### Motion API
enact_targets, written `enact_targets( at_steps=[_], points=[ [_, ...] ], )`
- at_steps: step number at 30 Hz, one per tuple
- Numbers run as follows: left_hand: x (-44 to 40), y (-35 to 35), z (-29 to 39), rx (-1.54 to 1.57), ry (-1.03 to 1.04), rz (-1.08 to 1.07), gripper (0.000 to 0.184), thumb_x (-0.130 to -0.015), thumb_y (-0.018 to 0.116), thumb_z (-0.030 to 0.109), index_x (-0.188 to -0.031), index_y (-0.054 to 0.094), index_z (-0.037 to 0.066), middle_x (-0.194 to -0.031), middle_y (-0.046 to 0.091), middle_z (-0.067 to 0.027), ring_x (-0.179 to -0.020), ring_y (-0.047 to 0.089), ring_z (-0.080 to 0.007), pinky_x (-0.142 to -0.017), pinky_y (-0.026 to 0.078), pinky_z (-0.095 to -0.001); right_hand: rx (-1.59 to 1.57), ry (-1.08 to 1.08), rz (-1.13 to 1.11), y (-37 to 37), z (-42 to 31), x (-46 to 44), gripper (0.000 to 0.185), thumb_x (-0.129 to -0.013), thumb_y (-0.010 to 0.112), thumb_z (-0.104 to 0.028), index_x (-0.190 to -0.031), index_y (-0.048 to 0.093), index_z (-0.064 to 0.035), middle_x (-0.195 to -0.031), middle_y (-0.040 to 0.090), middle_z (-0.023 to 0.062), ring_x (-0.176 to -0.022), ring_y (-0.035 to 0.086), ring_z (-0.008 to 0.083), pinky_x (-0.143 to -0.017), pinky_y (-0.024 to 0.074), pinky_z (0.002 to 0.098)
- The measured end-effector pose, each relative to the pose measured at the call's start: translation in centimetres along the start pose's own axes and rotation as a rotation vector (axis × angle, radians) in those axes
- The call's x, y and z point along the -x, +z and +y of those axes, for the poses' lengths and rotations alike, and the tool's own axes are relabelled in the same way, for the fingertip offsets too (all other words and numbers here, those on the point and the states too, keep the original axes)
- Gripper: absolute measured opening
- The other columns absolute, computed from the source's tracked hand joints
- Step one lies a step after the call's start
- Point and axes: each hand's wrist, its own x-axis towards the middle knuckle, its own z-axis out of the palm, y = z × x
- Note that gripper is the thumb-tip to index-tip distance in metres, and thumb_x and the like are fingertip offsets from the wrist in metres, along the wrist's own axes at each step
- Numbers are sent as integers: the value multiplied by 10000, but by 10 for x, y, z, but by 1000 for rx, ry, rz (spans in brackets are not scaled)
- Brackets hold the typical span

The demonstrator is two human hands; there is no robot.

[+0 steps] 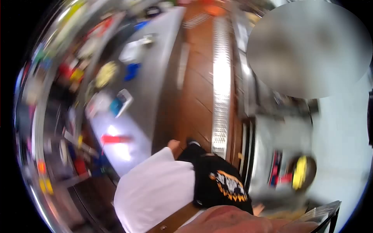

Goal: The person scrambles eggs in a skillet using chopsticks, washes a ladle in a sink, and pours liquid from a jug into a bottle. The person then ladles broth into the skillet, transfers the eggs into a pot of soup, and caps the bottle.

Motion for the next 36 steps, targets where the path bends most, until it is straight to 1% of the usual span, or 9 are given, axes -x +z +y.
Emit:
enact_targets(
  at_steps=[6, 10, 15, 17, 19, 24, 26, 33, 36],
  points=[
    [11, -52, 36, 124, 164, 61, 206, -738, 551, 108, -865, 707, 59, -859, 681, -155, -848, 656, -260, -757, 501, -348, -236, -483, -91, 46, -239, -156, 428, -881, 544, -277, -1180, 525, 28, -1136, 558, 249, -1026, 532, 416, -879, 420, 446],
    [3, -109, 74, 253, 414, 166, 114, -722, 528, 49, -738, 641, 52, -770, 656, -120, -729, 622, -234, -692, 491, -342, -613, -1278, 301, -104, -506, -120, 223, -872, 514, -102, -1045, 568, 27, -952, 618, 236, -907, 585, 417, -785, 462, 440],
    [-15, -171, 63, 631, 620, 499, 22, -768, 574, 65, -758, 593, 62, -753, 637, -54, -709, 593, -172, -682, 480, -306, -369, -1580, 300, -257, -756, -47, 154, -853, 553, -121, -957, 599, -18, -867, 644, 190, -814, 635, 354, -712, 496, 407],
    [-3, -190, 45, 770, 466, 637, 38, -774, 599, 32, -792, 567, 42, -894, 661, -96, -798, 603, -180, -747, 481, -301, -472, -1800, 373, -297, -837, -10, 191, -899, 568, -200, -920, 608, -14, -738, 609, 191, -686, 610, 339, -633, 471, 386],
    [16, -200, 23, 656, 301, 844, 101, -777, 653, 122, -828, 582, 71, -758, 620, -64, -722, 590, -165, -684, 479, -307, -611, -2058, 368, -337, -909, 35, 125, -875, 571, -123, -919, 620, -17, -785, 611, 173, -703, 604, 299, -635, 470, 357],
    [39, -181, -28, 716, 59, 1049, 192, -776, 692, 162, -810, 562, 25, -725, 580, -75, -677, 560, -176, -657, 462, -322, -518, -2215, 480, -432, -1100, 153, 217, -834, 549, -131, -1035, 611, -79, -971, 607, 169, -919, 588, 369, -798, 479, 438],
    [47, -166, -27, 812, 79, 1177, 192, -802, 676, 154, -818, 535, 23, -716, 564, -52, -662, 545, -168, -635, 452, -297, -634, -2325, 839, -473, -1188, 189, 279, -780, 586, -154, -1052, 617, -99, -1073, 581, 160, -1001, 556, 368, -852, 464, 446],
    [36, -145, 75, 1466, -302, 1488, 138, -841, 604, 100, -911, 490, 65, -833, 573, -59, -736, 597, -171, -622, 464, -278, -69, -1939, 1419, -598, -1406, 256, 328, -836, 521, -225, -1150, 577, -150, -1151, 601, 112, -1082, 566, 296, -880, 449, 454],
    [17, -127, 107, 1354, -336, 1405, 113, -845, 589, 74, -921, 511, 42, -829, 578, -66, -735, 595, -168, -629, 474, -279, 373, -1995, 1038, -596, -1457, 259, 305, -837, 527, -177, -1125, 624, -149, -1093, 646, 120, -1050, 603, 295, -879, 476, 427]
  ],
)
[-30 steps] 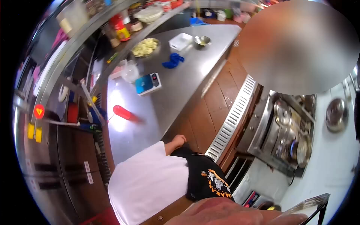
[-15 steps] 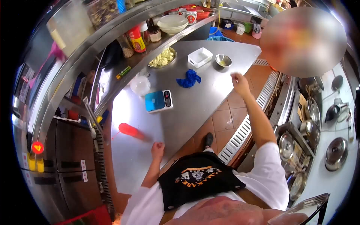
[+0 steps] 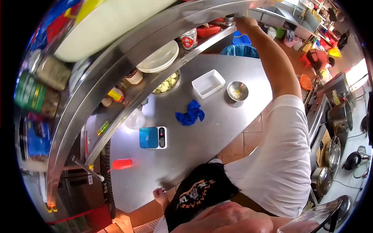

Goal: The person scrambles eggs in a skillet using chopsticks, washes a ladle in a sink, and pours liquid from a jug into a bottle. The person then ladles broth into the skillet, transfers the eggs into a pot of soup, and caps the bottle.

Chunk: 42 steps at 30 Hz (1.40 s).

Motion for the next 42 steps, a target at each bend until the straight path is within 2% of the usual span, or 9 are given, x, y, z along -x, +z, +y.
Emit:
enact_targets(
  at_steps=[3, 5, 8, 12, 16, 21, 24, 36, 42],
  points=[
    [11, 17, -1, -374, 158, -89, 83, -854, 575, 53, -915, 535, 13, -797, 579, -69, -715, 594, -159, -613, 477, -265, -2, -41, 104, -10, 1, -1, 243, -830, 546, -130, -1044, 661, -139, -1045, 668, 123, -993, 636, 295, -809, 519, 419],
    [12, 29, -4, -116, 49, -117, 69, -859, 572, 52, -895, 550, -3, -765, 581, -67, -680, 588, -148, -589, 468, -250, -5, -111, 149, -43, -3, 15, 208, -820, 571, -93, -1000, 673, -119, -1048, 665, 125, -974, 641, 306, -771, 533, 412],
    [3, 45, 4, -204, 25, -144, 78, -857, 577, 59, -889, 547, -6, -744, 584, -67, -654, 580, -140, -565, 453, -244, -33, 57, 130, -40, 0, 16, 221, -833, 585, -187, -1035, 658, -136, -1017, 668, 146, -968, 638, 315, -790, 519, 411],
    [-2, 73, 19, -127, 64, -117, 86, -853, 584, 71, -880, 549, -3, -736, 585, -61, -634, 556, -126, -550, 441, -238, -143, 81, 193, -38, 3, 10, 236, -831, 528, -230, -949, 706, -131, -1050, 661, 158, -1022, 628, 277, -841, 511, 380],
    [2, 89, 26, -102, 65, -89, 80, -848, 593, 70, -870, 555, 2, -713, 576, -52, -614, 534, -116, -534, 427, -236, -40, 36, 259, -30, -5, 4, 277, -838, 472, -206, -963, 693, -94, -977, 680, 126, -910, 655, 276, -784, 520, 405],
    [7, 77, 8, -120, 48, -111, 76, -849, 595, 66, -859, 552, 5, -703, 566, -43, -597, 518, -111, -541, 429, -238, -91, 84, 345, -5, -9, 4, 257, -843, 464, -191, -992, 654, -101, -910, 679, 127, -872, 657, 298, -745, 520, 437],
    [11, 66, 1, -30, -9, -141, 72, -847, 592, 51, -877, 540, 11, -715, 563, -45, -608, 524, -117, -552, 435, -238, -342, 229, 312, -35, -23, 38, 261, -854, 456, -161, -1100, 518, -101, -898, 651, 166, -856, 635, 359, -727, 498, 480],
    [-3, 25, -35, 33, -123, -143, 94, -845, 591, 46, -919, 537, 22, -757, 565, -48, -643, 547, -120, -538, 430, -227, -512, 285, 668, 11, -19, 35, 259, -861, 536, -275, -1025, 538, -75, -947, 618, 215, -862, 608, 398, -746, 484, 493],
    [0, 35, -15, -40, -44, -181, 102, -845, 592, 49, -921, 532, 19, -792, 578, -52, -667, 552, -119, -558, 433, -225, -626, 383, 562, -12, -18, 76, 312, -873, 552, -357, -1018, 541, -82, -959, 624, 210, -907, 602, 397, -774, 482, 488]
  ],
)
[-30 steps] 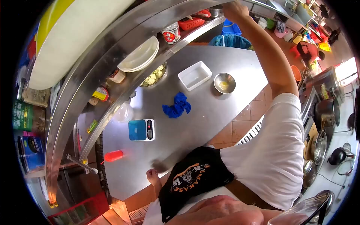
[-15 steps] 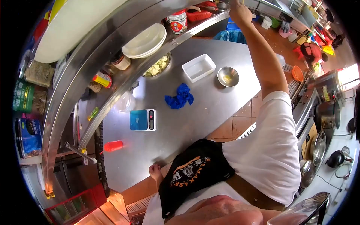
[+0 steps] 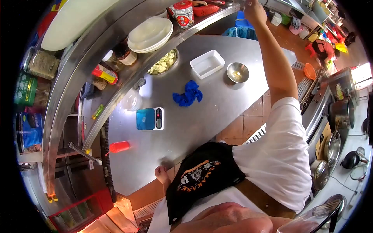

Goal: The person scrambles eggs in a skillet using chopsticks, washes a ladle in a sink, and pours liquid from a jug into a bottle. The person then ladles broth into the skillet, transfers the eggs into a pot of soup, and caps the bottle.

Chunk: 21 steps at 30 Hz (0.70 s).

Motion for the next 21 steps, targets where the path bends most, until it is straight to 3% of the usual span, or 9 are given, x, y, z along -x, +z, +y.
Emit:
enact_targets(
  at_steps=[5, 7, 9, 10, 11, 12, 16, 19, 21],
  points=[
    [-2, 46, 46, 62, 202, -68, 107, -860, 605, 59, -945, 544, 36, -821, 575, -48, -741, 556, -118, -611, 460, -239, 52, 59, -30, -54, 52, 65, 357, -837, 583, -366, -1120, 620, -152, -997, 661, 175, -950, 622, 361, -795, 489, 397],
    [-24, 63, 39, -10, 360, -204, 107, -877, 612, 91, -933, 551, 24, -784, 584, -55, -729, 566, -118, -606, 469, -251, -89, 84, 146, -65, 99, 125, 292, -884, 560, -262, -1121, 604, -97, -1053, 654, 166, -970, 623, 356, -800, 488, 406],
    [-43, 96, 45, -145, 360, -379, 106, -893, 586, 102, -956, 575, 17, -783, 602, -59, -687, 576, -128, -626, 476, -258, -130, 461, 3, -102, 103, 206, 282, -921, 531, -281, -1082, 598, -59, -969, 639, 218, -919, 612, 344, -784, 458, 388],
    [-37, 115, 69, -264, 341, -449, 118, -900, 572, 103, -979, 584, 17, -797, 614, -59, -690, 588, -137, -644, 482, -263, -175, 308, 44, -98, 142, 255, 281, -930, 522, -269, -1008, 582, -6, -789, 612, 192, -753, 599, 313, -706, 462, 396],
    [-34, 139, 84, -301, 410, -525, 150, -900, 572, 122, -1013, 589, 24, -810, 624, -62, -704, 601, -148, -660, 488, -268, -333, 421, -27, -102, 166, 306, 246, -940, 518, -253, -847, 561, -30, -603, 451, 19, -528, 452, 132, -486, 371, 288],
    [-34, 162, 101, -339, 492, -597, 183, -901, 572, 141, -1047, 593, 32, -823, 634, -64, -719, 614, -160, -676, 493, -273, -649, 747, -171, -129, 150, 344, 224, -936, 506, -231, -817, 555, -47, -618, 461, 12, -488, 420, 101, -452, 348, 252],
    [-48, 269, 161, -618, 726, -708, 316, -864, 595, 192, -1157, 574, 75, -933, 625, -103, -847, 615, -213, -770, 490, -332, -628, 1304, -107, -169, 217, 482, 144, -884, 521, -186, -808, 566, -73, -583, 430, -34, -430, 381, 65, -371, 290, 233],
    [-57, 358, 197, -824, 984, -536, 470, -802, 613, 196, -1247, 519, 74, -1078, 558, -231, -1014, 531, -379, -907, 419, -435, -595, 1480, -56, -200, 261, 530, 88, -889, 526, -169, -861, 554, -91, -565, 403, -54, -414, 344, 52, -360, 249, 212],
    [-72, 413, 195, -999, 1002, -449, 586, -808, 643, 287, -1327, 454, 91, -1196, 516, -250, -1143, 463, -389, -991, 364, -443, -815, 1508, -30, -221, 304, 543, 99, -916, 511, -175, -874, 552, -95, -560, 405, -58, -412, 333, 55, -369, 238, 212]
  ],
)
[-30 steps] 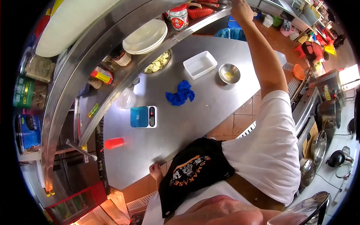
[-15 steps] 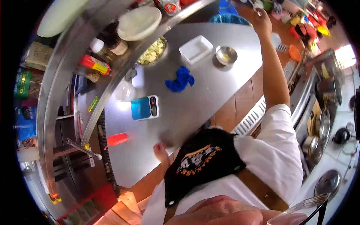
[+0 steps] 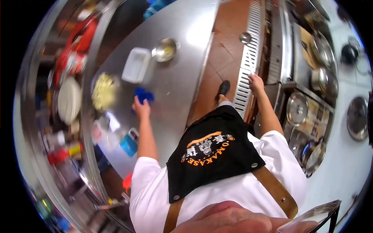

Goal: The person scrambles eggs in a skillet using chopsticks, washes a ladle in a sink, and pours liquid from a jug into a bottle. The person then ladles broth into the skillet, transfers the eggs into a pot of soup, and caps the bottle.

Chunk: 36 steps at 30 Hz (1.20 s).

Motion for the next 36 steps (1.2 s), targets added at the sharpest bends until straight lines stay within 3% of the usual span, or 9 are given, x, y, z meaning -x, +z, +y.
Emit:
enact_targets(
  at_steps=[3, 5, 12, 18, 20, 21, 22, 28, 36],
  points=[
    [-33, 37, 43, -368, -322, -140, 523, -821, 609, 330, -1293, 496, 135, -1216, 521, -242, -1176, 454, -385, -987, 368, -463, -195, 17, -113, -30, -52, -13, 98, -887, 555, -180, -868, 550, -84, -563, 420, -54, -431, 327, 57, -386, 235, 212],
    [-46, 74, 1, -200, -232, 3, 406, -823, 552, 246, -1171, 549, 39, -1135, 568, -257, -1081, 532, -405, -938, 420, -464, -169, 62, -92, -44, -88, -32, 115, -898, 539, -195, -889, 553, -81, -560, 419, -56, -433, 327, 52, -387, 235, 202],
    [8, 109, 81, -82, -623, 104, 398, -827, 545, 221, -1104, 511, -62, -1096, 575, -285, -1009, 584, -396, -881, 474, -440, -85, 70, -137, -88, -186, -116, 154, -921, 505, -213, -840, 550, -90, -552, 415, -50, -425, 324, 64, -392, 231, 213],
    [15, 171, 247, 107, -882, -89, 451, -809, 610, 271, -1107, 515, -54, -1073, 614, -214, -990, 597, -351, -865, 466, -407, -51, 153, -173, -76, -240, -223, 149, -942, 476, -230, -846, 523, -126, -531, 377, -61, -422, 315, 63, -384, 230, 210],
    [0, 254, 223, 309, -838, -63, 509, -824, 630, 342, -1134, 505, -43, -1139, 576, -218, -1078, 544, -336, -944, 407, -408, -102, 180, -129, -61, -261, -263, 154, -943, 481, -232, -843, 521, -121, -536, 385, -56, -419, 316, 63, -383, 233, 211],
    [-21, 257, 282, 172, -707, 138, 273, -818, 622, 229, -772, 610, -39, -792, 642, -159, -791, 608, -235, -726, 481, -377, -73, 170, -142, -57, -272, -289, 156, -943, 486, -232, -839, 517, -119, -544, 389, -53, -415, 320, 61, -373, 234, 210],
    [-52, 233, 357, 153, -745, -5, 477, -846, 618, 346, -1113, 528, -38, -1154, 567, -227, -1077, 537, -342, -952, 398, -412, -39, 174, -151, -52, -286, -314, 166, -945, 486, -242, -841, 512, -116, -547, 388, -50, -412, 325, 61, -365, 241, 208],
    [-227, 346, 571, 390, -350, 78, 357, -805, 675, 291, -1060, 591, 56, -1033, 638, -169, -968, 599, -329, -857, 463, -394, 34, 173, -241, -31, -388, -443, 176, -953, 492, -239, -856, 538, -99, -551, 384, -56, -418, 308, 59, -378, 244, 202],
    [-432, 474, 785, 545, -224, -88, 258, -752, 698, 217, -970, 649, 87, -926, 662, -182, -885, 629, -338, -783, 494, -400, 112, 105, -204, -11, -557, -611, 177, -965, 473, -236, -877, 535, -96, -546, 356, -60, -409, 294, 57, -365, 226, 210]
  ],
)
